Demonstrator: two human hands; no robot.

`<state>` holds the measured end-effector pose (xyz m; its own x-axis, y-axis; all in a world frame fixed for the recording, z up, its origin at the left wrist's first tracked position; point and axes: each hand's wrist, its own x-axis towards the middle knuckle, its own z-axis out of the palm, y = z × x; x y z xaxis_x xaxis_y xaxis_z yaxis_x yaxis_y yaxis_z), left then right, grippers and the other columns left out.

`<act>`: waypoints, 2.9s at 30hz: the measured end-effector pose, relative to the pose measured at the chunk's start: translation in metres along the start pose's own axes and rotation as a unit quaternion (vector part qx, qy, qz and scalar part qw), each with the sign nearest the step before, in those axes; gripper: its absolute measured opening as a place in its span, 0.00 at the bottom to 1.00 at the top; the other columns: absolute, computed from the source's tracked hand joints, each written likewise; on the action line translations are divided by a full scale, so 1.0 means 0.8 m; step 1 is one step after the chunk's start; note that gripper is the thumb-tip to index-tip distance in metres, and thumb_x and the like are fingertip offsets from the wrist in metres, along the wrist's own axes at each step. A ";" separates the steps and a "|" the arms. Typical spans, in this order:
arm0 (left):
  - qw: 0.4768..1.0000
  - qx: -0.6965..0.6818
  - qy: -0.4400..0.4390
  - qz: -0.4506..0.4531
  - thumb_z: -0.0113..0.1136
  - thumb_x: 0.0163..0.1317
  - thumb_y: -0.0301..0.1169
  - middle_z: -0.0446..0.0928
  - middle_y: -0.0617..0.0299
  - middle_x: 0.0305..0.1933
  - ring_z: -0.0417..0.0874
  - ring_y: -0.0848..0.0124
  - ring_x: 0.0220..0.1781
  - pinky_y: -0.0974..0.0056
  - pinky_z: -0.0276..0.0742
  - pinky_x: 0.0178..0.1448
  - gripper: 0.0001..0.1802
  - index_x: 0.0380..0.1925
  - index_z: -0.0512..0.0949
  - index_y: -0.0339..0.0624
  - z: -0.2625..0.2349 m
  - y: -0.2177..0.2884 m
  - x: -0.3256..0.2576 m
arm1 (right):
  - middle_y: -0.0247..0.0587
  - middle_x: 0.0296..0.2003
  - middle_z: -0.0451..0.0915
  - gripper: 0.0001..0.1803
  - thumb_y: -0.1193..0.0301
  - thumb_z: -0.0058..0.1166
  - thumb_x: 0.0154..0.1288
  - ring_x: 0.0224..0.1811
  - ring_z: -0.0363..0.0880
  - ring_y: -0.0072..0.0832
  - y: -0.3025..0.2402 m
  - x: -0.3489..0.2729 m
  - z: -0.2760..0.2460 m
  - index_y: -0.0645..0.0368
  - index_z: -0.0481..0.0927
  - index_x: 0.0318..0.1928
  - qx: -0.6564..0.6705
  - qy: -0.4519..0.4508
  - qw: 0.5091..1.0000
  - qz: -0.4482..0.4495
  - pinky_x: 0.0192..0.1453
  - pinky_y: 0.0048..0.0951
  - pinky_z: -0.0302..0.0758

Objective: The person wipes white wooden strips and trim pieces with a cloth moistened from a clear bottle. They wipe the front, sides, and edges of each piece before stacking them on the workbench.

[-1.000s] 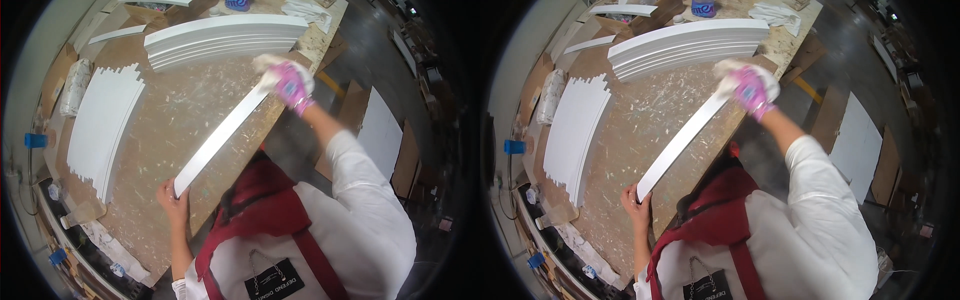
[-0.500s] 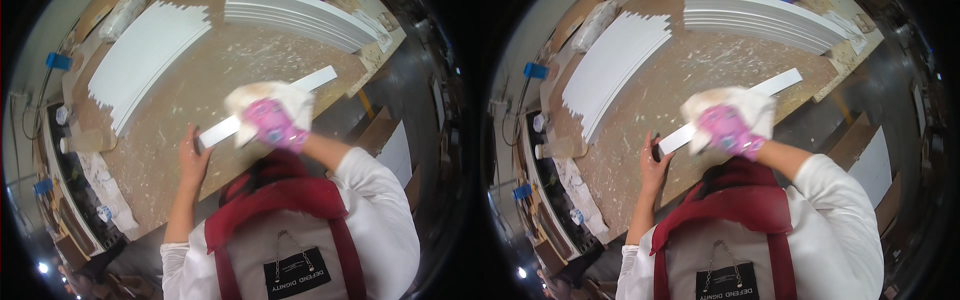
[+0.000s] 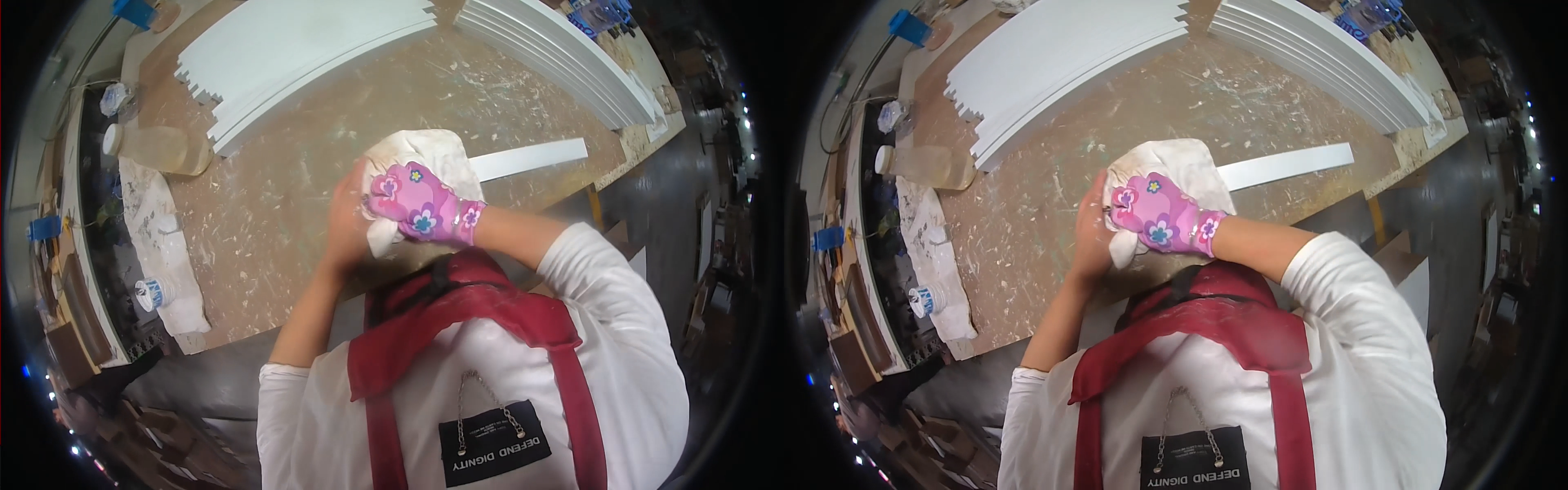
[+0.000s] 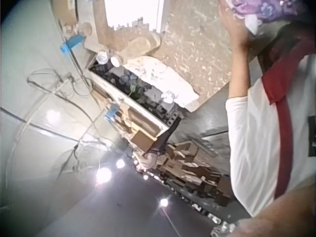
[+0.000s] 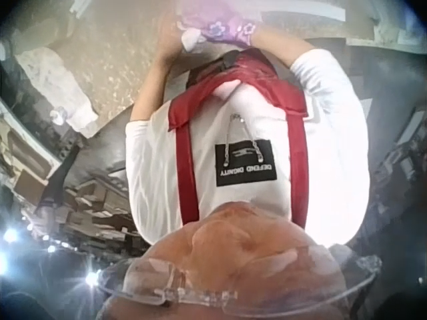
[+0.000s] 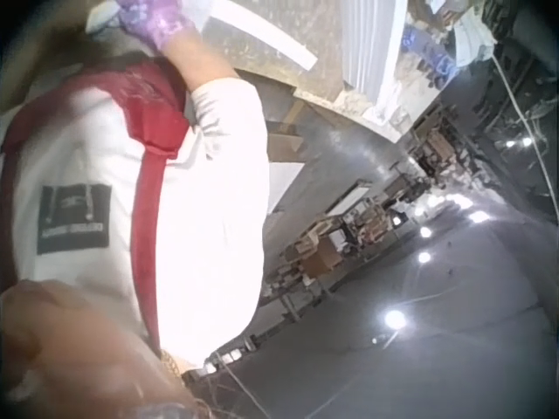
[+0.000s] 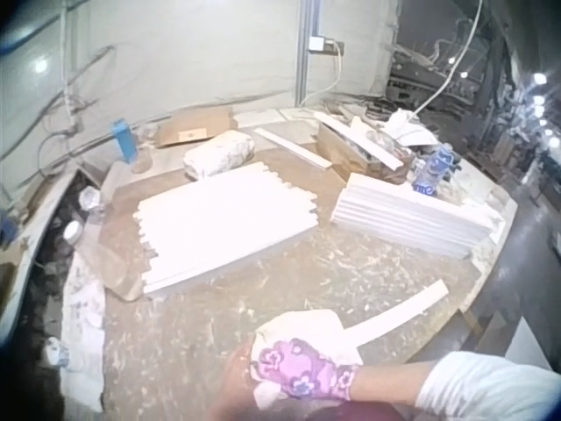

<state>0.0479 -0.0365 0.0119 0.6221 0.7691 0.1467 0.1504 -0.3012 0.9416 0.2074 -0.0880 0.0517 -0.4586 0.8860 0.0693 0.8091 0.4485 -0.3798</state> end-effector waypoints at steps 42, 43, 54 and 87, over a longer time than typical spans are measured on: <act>0.947 0.254 -0.038 0.193 0.63 0.52 0.28 0.72 0.51 0.58 0.74 0.52 0.53 0.52 0.68 0.58 0.24 0.52 0.75 0.41 0.040 0.006 -0.017 | 0.39 0.43 0.79 0.25 0.56 0.60 0.59 0.44 0.79 0.30 0.123 -0.001 -0.029 0.57 0.76 0.51 0.148 0.099 0.977 0.117 0.46 0.32 0.80; 0.950 0.261 0.001 0.173 0.64 0.51 0.28 0.72 0.51 0.58 0.74 0.52 0.54 0.53 0.69 0.58 0.25 0.52 0.74 0.41 0.029 0.004 -0.015 | 0.38 0.39 0.79 0.25 0.56 0.59 0.61 0.39 0.79 0.22 0.136 -0.030 -0.044 0.60 0.75 0.52 0.388 0.129 0.901 0.147 0.38 0.24 0.79; 0.924 -0.215 -0.086 -0.306 0.48 0.71 0.38 0.78 0.61 0.44 0.78 0.74 0.43 0.70 0.74 0.47 0.19 0.55 0.75 0.38 -0.034 0.008 0.007 | 0.39 0.46 0.79 0.19 0.66 0.50 0.68 0.46 0.79 0.25 0.140 -0.162 -0.113 0.62 0.74 0.56 0.470 0.346 0.752 0.307 0.50 0.25 0.77; 0.963 0.245 0.061 0.093 0.66 0.49 0.29 0.76 0.55 0.39 0.73 0.56 0.43 0.55 0.67 0.49 0.12 0.36 0.81 0.41 -0.005 -0.057 -0.019 | 0.45 0.31 0.78 0.21 0.51 0.60 0.54 0.36 0.79 0.38 0.036 -0.042 -0.014 0.55 0.78 0.36 -0.038 0.087 0.987 0.131 0.43 0.38 0.76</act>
<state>0.0284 -0.0322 -0.0325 0.5835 0.7271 0.3617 0.4080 -0.6476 0.6436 0.2500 -0.1037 0.0486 -0.1664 0.9765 0.1373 0.9195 0.2039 -0.3360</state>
